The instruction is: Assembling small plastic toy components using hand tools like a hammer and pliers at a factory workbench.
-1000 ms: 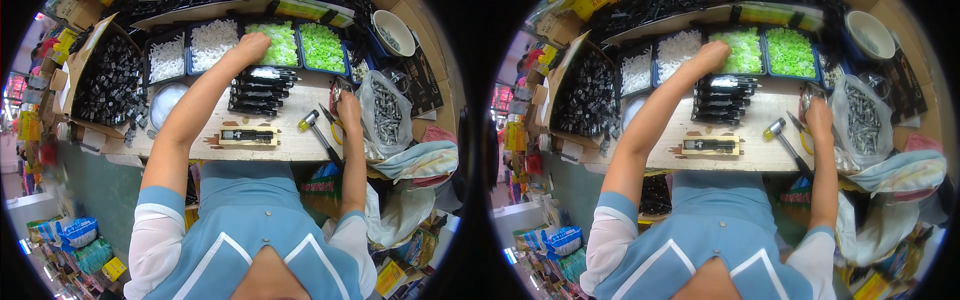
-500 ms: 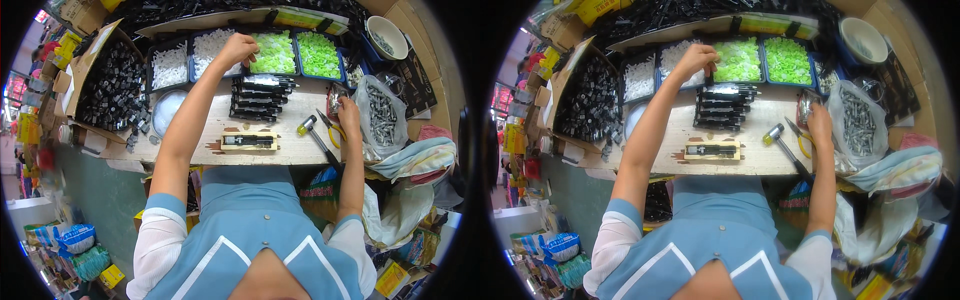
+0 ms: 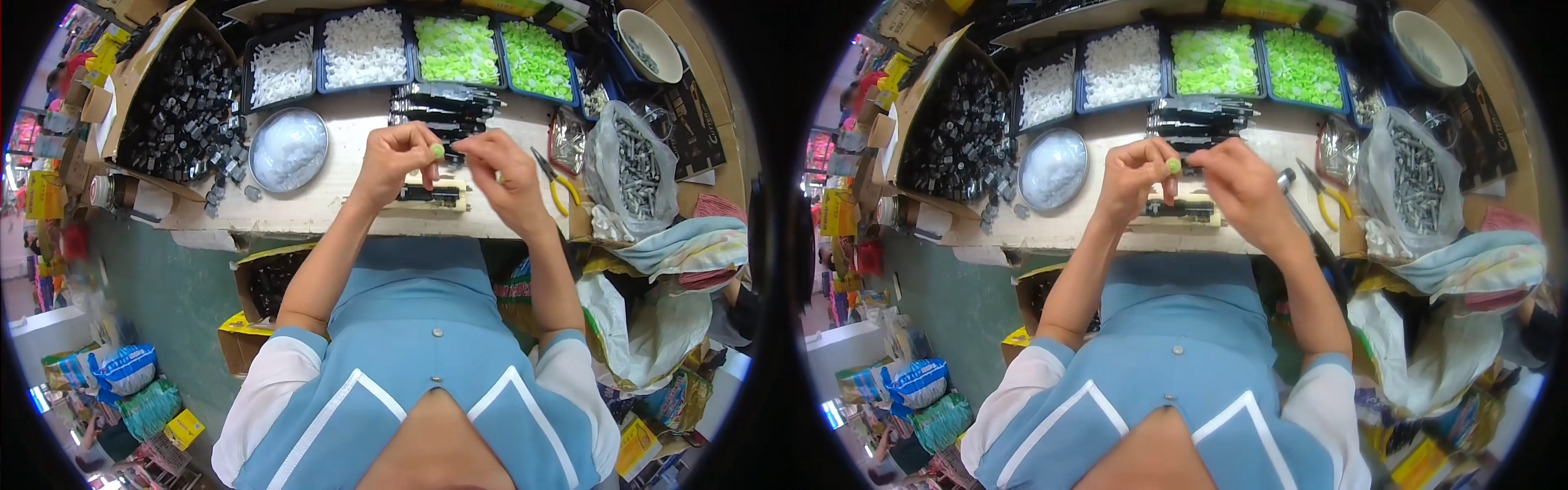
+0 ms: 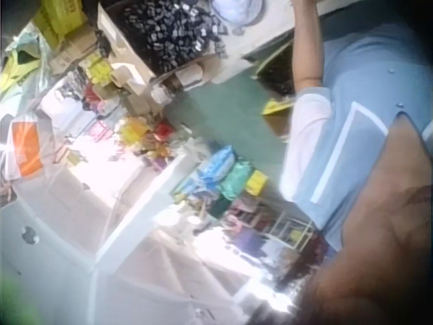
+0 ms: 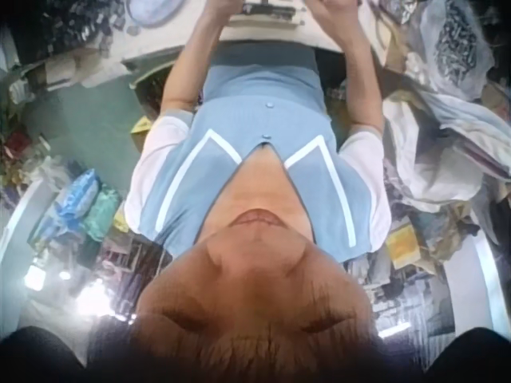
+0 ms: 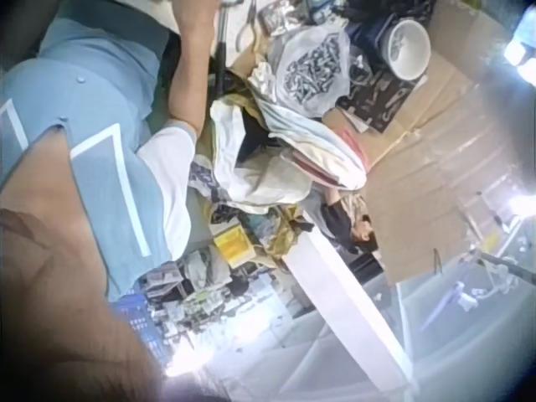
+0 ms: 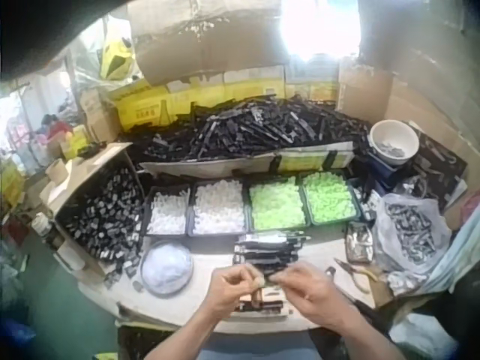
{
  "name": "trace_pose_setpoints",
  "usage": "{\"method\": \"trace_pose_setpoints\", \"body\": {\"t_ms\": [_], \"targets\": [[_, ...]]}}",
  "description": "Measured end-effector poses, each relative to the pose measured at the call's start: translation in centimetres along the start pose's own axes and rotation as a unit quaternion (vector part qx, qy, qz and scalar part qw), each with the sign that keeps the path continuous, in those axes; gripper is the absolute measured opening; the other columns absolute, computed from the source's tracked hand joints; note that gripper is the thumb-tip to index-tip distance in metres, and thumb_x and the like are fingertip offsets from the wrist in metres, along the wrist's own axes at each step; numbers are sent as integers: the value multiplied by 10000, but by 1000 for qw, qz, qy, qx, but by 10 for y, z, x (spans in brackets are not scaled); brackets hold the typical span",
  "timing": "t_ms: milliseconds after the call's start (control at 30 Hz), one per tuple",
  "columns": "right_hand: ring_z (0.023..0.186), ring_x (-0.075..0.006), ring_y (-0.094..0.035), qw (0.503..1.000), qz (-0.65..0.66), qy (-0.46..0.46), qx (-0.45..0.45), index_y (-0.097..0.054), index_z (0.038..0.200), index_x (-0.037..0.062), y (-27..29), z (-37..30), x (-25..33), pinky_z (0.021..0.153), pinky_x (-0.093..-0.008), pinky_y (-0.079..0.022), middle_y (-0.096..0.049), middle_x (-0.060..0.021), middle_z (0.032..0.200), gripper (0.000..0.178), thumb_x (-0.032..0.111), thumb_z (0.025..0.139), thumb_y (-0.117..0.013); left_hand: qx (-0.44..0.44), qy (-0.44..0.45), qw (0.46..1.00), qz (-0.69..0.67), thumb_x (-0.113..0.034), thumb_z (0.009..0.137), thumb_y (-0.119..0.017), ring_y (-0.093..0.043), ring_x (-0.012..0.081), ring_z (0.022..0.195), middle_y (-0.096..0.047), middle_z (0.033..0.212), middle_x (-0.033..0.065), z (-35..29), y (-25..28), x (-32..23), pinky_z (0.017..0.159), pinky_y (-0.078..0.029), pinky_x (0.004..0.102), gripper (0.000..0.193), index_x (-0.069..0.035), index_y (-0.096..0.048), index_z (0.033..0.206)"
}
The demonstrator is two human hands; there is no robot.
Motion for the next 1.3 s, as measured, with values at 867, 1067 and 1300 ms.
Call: {"method": "trace_pose_setpoints", "body": {"t_ms": [867, 1067, 1300], "targets": [[569, -51, -478, 861, 415, -295, 19, -578, 899, 33, -47, -9, -6, 481, -187, -363, -547, 14, 743, 82, 83, 833, -583, -23, -83, 996, -21, 94, 763, -590, -610, 199, 800, -545, 925, 115, -59, 18, 15, 712, -574, 335, 106, 28, -593, 846], [576, -51, -483, 844, 436, -304, 70, -580, 881, 52, -52, -5, -4, 490, -180, -377, -540, 21, 732, 78, 104, 827, -599, -25, -113, 992, 46, 130, 736, -596, -592, 178, 824, -541, 920, 106, -62, 16, 8, 738, -571, 308, 156, 26, -592, 852], [562, -41, -436, 860, 377, -317, 134, -593, 853, 48, -48, 1, -6, 495, -183, -355, -538, 30, 708, 60, 85, 807, -593, -25, -162, 974, 156, 132, 709, -624, -589, 144, 805, -565, 902, 90, -66, 14, 3, 708, -559, 252, 184, 18, -608, 852]]}}
Point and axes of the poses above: each hand's wrist, its own z-axis towards the middle knuckle, its own y-axis out of the back of the hand, x = y × z, the point moved 2 cm from there along z, towards the middle knuckle
